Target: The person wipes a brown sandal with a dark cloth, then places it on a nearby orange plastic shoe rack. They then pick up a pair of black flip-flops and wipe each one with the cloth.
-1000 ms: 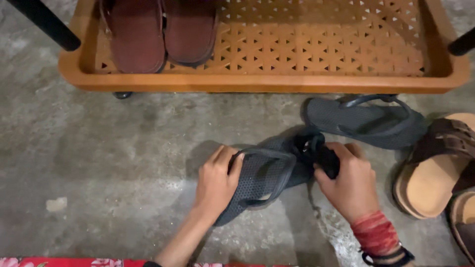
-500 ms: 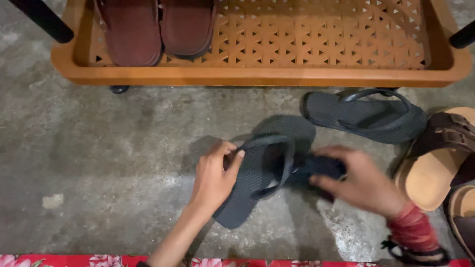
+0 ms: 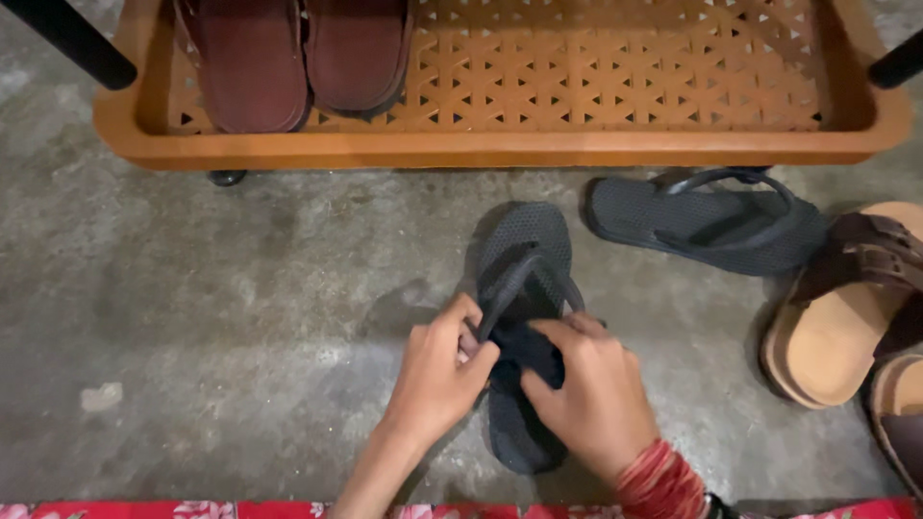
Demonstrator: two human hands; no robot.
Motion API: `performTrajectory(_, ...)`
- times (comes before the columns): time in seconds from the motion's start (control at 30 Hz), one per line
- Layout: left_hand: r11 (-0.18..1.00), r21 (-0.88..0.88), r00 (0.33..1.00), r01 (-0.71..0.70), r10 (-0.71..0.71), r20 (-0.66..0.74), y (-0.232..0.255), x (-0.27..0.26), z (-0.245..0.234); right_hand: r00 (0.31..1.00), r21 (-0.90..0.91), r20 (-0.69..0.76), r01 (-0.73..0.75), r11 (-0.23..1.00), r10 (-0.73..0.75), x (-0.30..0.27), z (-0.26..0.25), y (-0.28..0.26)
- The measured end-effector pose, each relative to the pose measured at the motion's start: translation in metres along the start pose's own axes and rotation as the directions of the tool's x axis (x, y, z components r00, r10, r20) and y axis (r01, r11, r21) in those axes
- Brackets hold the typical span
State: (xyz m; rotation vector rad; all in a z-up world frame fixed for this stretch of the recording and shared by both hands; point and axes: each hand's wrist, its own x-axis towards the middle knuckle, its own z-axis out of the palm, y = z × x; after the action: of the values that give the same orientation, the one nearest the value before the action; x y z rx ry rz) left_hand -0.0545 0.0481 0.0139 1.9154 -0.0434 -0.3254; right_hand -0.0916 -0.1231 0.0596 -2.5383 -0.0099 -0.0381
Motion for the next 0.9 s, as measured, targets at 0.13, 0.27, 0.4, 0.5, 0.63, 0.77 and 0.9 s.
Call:
performTrajectory(0.13,0.993,0.012,0.992,-0.117,0.116,0.039,0.0,0.003,-0.003,0.967,-0.055,-0.241,0.07,0.996,-0.081,0.006,0.014,0.0)
performTrajectory(0.27,0.988,0.128,0.995,-0.089,0.082,0.06,0.005,0.009,-0.007,0.942,-0.055,-0.262,0.201,0.978,-0.209,0.016,0.017,0.007)
performTrajectory(0.4,0.93,0.349,0.991,-0.114,0.081,0.108,0.01,0.02,-0.02,0.981,-0.015,-0.101,0.167,0.986,-0.168,0.017,0.017,0.019)
performTrajectory(0.5,0.901,0.278,0.942,-0.331,0.301,0.146,0.012,0.027,-0.023,0.977,-0.028,-0.017,0.214,0.977,-0.214,0.018,0.01,0.027)
performTrajectory(0.63,0.818,0.305,0.872,-0.488,0.442,0.211,0.014,0.028,-0.03,0.929,0.026,0.218,0.302,0.953,-0.3,0.022,-0.013,0.026)
performTrajectory(0.77,0.833,0.288,0.859,-0.472,0.36,0.364,0.015,0.032,-0.035,0.776,0.121,0.605,0.135,0.983,-0.181,0.028,-0.041,0.035)
performTrajectory(0.9,0.776,0.316,0.821,-0.546,0.421,0.386,0.011,0.03,-0.031,0.903,0.166,0.334,0.226,0.96,-0.271,0.027,-0.03,0.041)
